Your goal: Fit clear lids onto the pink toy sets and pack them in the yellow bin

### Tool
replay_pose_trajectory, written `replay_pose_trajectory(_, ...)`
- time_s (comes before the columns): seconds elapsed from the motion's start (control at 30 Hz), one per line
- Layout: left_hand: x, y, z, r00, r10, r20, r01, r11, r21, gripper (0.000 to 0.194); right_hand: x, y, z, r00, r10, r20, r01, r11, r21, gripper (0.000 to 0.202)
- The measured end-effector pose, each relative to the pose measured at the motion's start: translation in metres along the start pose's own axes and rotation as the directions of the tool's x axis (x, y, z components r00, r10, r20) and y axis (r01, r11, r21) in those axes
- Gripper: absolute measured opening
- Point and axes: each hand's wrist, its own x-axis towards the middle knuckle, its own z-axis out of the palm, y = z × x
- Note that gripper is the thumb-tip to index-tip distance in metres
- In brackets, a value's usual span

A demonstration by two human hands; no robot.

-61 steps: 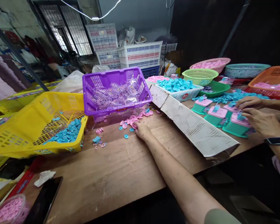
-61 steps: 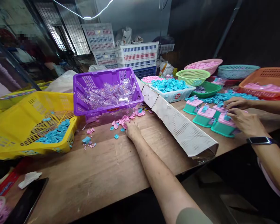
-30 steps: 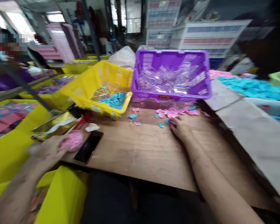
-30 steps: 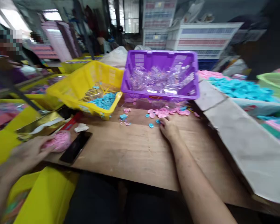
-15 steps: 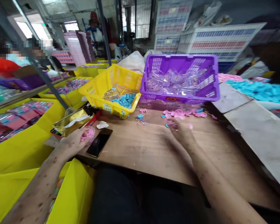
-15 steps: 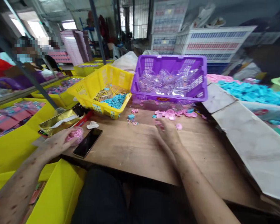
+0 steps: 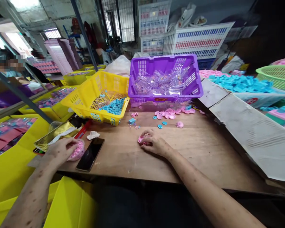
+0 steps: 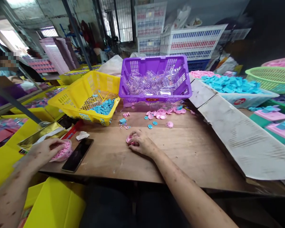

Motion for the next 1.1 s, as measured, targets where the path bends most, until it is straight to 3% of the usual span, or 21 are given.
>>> replay_pose_trajectory(0.07, 0.001, -0.002, -0.006, 0.999, -0.033, 0.001, 0.033, 0.999, 0.040, 0.026, -0.001, -0.001, -0.001, 1.000, 0.022, 0.001, -0.022, 1.000, 0.004, 0.013)
replay_pose_trajectory(0.2, -0.001, 0.006, -0.022, 0.997, -0.044, -0.061, 0.046, 0.999, 0.023, 0.023, -0.002, -0.001, -0.001, 0.996, 0.088, 0.020, -0.089, 0.996, 0.033, 0.019)
replay_pose_trajectory(0.27, -0.004, 0.028, -0.029, 0.991, -0.078, -0.111, 0.068, 0.993, -0.093, 0.022, -0.002, -0.002, -0.003, 0.991, 0.129, 0.020, -0.130, 0.991, 0.031, 0.017)
replay_pose_trajectory(0.37, -0.004, 0.085, -0.029, 0.992, -0.050, -0.113, 0.016, 0.958, -0.286, 0.028, -0.001, -0.004, -0.006, 0.985, 0.172, 0.022, -0.173, 0.985, 0.020, 0.010)
replay_pose_trajectory(0.43, 0.004, 0.127, -0.017, 0.994, 0.085, -0.065, -0.103, 0.930, -0.352, 0.024, 0.001, -0.008, -0.005, 0.984, 0.177, 0.028, -0.178, 0.984, 0.014, 0.016)
replay_pose_trajectory(0.53, 0.030, 0.178, 0.019, 0.948, 0.317, -0.036, -0.289, 0.808, -0.514, 0.019, 0.006, -0.016, -0.001, 0.983, 0.176, 0.059, -0.174, 0.984, -0.031, 0.033)
replay_pose_trajectory(0.63, 0.062, 0.207, 0.066, 0.908, 0.416, -0.046, -0.316, 0.610, -0.727, 0.015, 0.008, -0.020, 0.001, 0.982, 0.177, 0.069, -0.173, 0.983, -0.062, 0.014)
replay_pose_trajectory(0.7, 0.078, 0.216, 0.096, 0.907, 0.420, -0.034, -0.258, 0.491, -0.832, 0.016, 0.008, -0.019, -0.001, 0.987, 0.157, 0.021, -0.157, 0.987, 0.011, 0.006)
replay_pose_trajectory(0.77, 0.086, 0.221, 0.120, 0.926, 0.377, -0.012, -0.176, 0.404, -0.898, 0.019, 0.007, -0.015, -0.007, 0.984, 0.162, -0.071, -0.148, 0.973, 0.175, 0.015)
replay_pose_trajectory(0.83, 0.088, 0.223, 0.134, 0.953, 0.304, 0.014, -0.098, 0.349, -0.932, 0.024, 0.007, -0.012, -0.012, 0.953, 0.266, -0.144, -0.191, 0.898, 0.395, 0.018)
replay_pose_trajectory(0.93, 0.085, 0.223, 0.142, 0.974, 0.228, 0.008, -0.062, 0.301, -0.952, 0.031, 0.009, -0.012, -0.017, 0.876, 0.480, -0.046, -0.310, 0.634, 0.708, 0.028)
replay_pose_trajectory(1.0, 0.083, 0.223, 0.141, 0.973, 0.227, -0.039, -0.105, 0.287, -0.952, 0.030, 0.012, -0.014, -0.018, 0.844, 0.536, 0.036, -0.342, 0.486, 0.804, 0.046)
replay_pose_trajectory(1.1, 0.079, 0.224, 0.140, 0.955, 0.281, -0.097, -0.185, 0.306, -0.934, 0.023, 0.014, -0.018, -0.019, 0.820, 0.565, 0.087, -0.386, 0.437, 0.812, 0.036)
